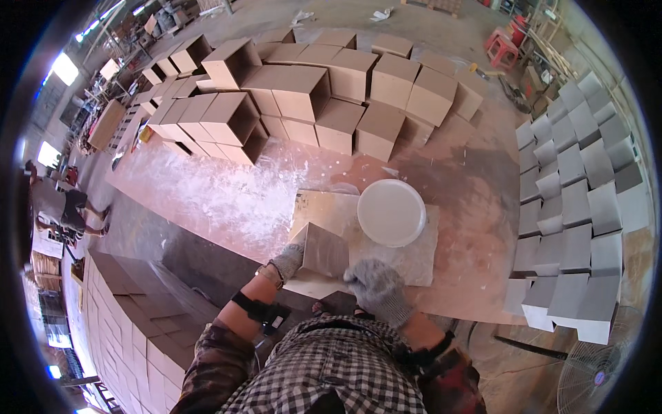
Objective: The person repeatedly wipes the interior surfaces of small cardboard boxes with a cloth, then stacks the cleaned boxes. The person handles boxes one at a time, wiping each interior face before placing the box into a growing stack.
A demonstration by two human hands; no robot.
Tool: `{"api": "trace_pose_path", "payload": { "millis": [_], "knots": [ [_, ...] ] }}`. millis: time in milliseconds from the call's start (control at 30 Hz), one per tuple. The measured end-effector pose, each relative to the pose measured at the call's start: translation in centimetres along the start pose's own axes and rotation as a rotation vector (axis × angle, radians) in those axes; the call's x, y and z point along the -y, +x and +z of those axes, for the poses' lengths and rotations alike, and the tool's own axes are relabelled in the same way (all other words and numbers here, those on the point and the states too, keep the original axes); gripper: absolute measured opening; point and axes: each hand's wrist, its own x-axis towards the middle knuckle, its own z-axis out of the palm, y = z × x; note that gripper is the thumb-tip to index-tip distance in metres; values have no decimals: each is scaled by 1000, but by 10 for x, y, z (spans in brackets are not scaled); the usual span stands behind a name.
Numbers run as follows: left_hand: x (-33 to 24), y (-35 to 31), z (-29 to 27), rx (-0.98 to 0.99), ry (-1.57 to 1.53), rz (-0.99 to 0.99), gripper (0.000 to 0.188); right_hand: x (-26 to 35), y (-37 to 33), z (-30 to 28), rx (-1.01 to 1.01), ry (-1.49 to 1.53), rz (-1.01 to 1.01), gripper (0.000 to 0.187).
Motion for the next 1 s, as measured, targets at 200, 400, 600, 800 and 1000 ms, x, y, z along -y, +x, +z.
{"api": "trace_pose_path", "payload": {
  "millis": [200,400,600,800,1000],
  "knots": [
    [17,14,-20,99,144,87,28,7,4,-22,-99,1034,669,23],
    [22,16,-17,141,322,326,28,-22,20,-5,-250,884,593,25],
    [19,13,7,223,512,370,29,-40,60,7,-84,290,200,22],
    [54,27,15,165,896,392,30,-45,83,42,-152,-171,-90,13],
    [-22,-20,9,188,984,286,31,20,39,-3,52,-223,-122,12]
  ]
}}
